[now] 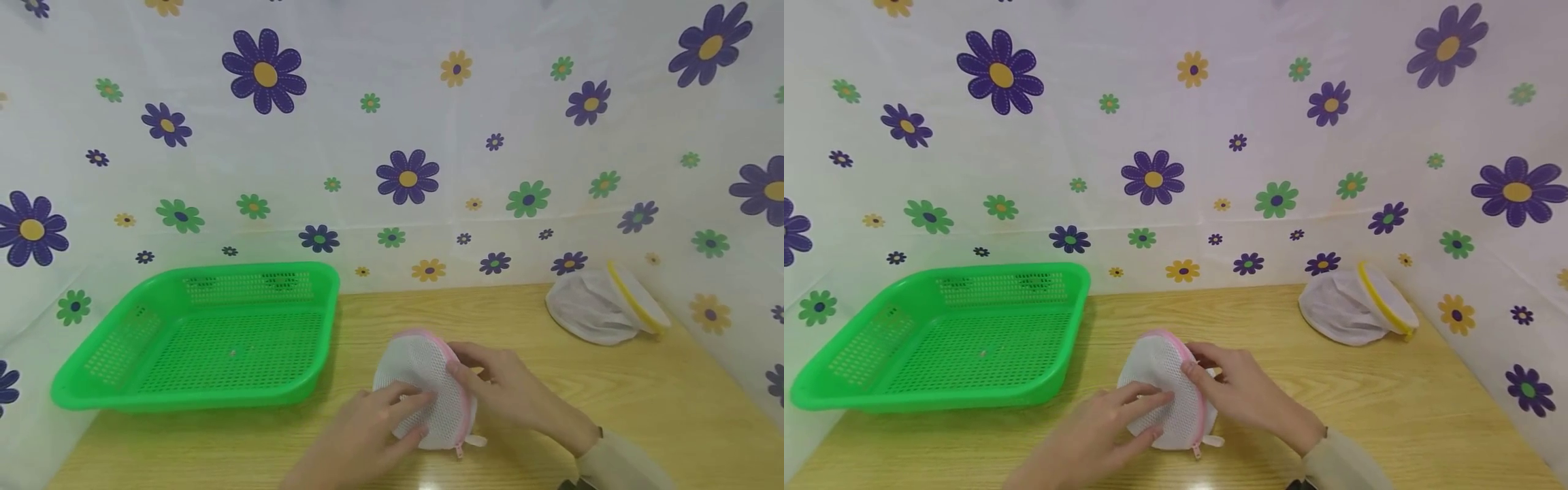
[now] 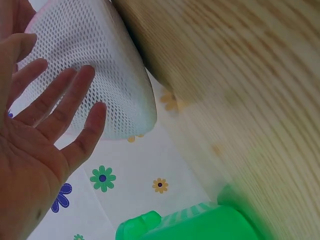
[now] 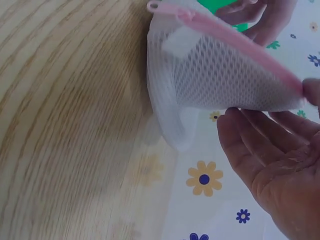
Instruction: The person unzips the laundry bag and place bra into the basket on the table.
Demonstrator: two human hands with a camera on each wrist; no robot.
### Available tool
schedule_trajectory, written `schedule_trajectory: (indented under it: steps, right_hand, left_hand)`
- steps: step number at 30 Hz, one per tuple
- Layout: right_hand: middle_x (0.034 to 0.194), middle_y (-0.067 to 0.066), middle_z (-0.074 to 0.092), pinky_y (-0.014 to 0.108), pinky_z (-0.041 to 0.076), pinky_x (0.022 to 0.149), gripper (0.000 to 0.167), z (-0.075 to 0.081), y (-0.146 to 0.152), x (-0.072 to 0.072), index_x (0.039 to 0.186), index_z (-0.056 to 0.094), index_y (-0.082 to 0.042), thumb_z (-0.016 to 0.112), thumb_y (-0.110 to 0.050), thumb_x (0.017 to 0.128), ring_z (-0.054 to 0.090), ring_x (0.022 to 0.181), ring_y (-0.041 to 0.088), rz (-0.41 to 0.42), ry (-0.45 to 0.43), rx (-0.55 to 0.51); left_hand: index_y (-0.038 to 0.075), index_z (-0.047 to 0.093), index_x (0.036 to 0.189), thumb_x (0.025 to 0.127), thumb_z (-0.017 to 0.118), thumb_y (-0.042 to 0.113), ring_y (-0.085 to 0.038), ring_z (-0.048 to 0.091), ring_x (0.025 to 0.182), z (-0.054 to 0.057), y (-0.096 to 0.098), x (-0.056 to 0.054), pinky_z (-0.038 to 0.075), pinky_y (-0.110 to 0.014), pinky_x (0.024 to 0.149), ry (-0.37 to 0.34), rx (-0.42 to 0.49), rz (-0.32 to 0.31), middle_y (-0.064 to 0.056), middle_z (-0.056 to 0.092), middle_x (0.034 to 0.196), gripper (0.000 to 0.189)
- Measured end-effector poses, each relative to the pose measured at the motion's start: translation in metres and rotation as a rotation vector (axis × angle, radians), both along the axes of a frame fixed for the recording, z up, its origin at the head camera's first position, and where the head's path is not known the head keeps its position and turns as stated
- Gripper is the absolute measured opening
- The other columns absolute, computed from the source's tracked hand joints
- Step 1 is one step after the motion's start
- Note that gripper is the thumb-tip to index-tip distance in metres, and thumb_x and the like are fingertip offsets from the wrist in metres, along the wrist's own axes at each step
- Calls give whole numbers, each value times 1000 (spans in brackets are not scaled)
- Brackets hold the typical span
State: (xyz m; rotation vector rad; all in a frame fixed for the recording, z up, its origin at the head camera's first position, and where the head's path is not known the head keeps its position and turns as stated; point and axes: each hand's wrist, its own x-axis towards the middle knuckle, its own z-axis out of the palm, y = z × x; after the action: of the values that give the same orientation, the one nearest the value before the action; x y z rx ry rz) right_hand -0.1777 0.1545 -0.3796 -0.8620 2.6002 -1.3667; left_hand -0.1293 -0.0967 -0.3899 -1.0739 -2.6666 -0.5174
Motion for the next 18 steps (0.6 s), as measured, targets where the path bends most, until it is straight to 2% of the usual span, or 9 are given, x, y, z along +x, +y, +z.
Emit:
schedule_trajectory:
  steps: [6,11,14,18]
  right_hand:
    - [117,11,74,21,58,79,35,-3,-5,-3,134,62,-3,45,-22,110,71,95,11,-55,37,9]
    - [112,12,74,21,59,75,34,-8,-10,-7,132,63,-2,45,-21,110,70,88,8,-70,36,3]
    - [110,12,74,21,58,73,34,-10,-13,-10,131,63,-1,46,-21,109,69,85,8,-74,19,3]
    - [110,15,74,21,58,72,34,-13,-17,-14,131,63,2,48,-19,109,69,83,8,-90,6,6]
  left_hand:
    - [23,69,129,93,74,32,-13,66,112,-5,1,3,57,-39,83,96,6,28,4,67,125,37]
    - [26,64,136,89,77,38,-25,56,128,-11,2,5,54,-48,94,186,-9,85,-3,56,145,51]
    - [26,60,141,86,79,42,-35,50,136,-13,4,5,51,-59,100,183,-30,110,-9,47,155,60]
    - [24,53,147,86,78,46,-42,46,141,-15,7,7,49,-64,103,113,-70,134,-11,39,162,69]
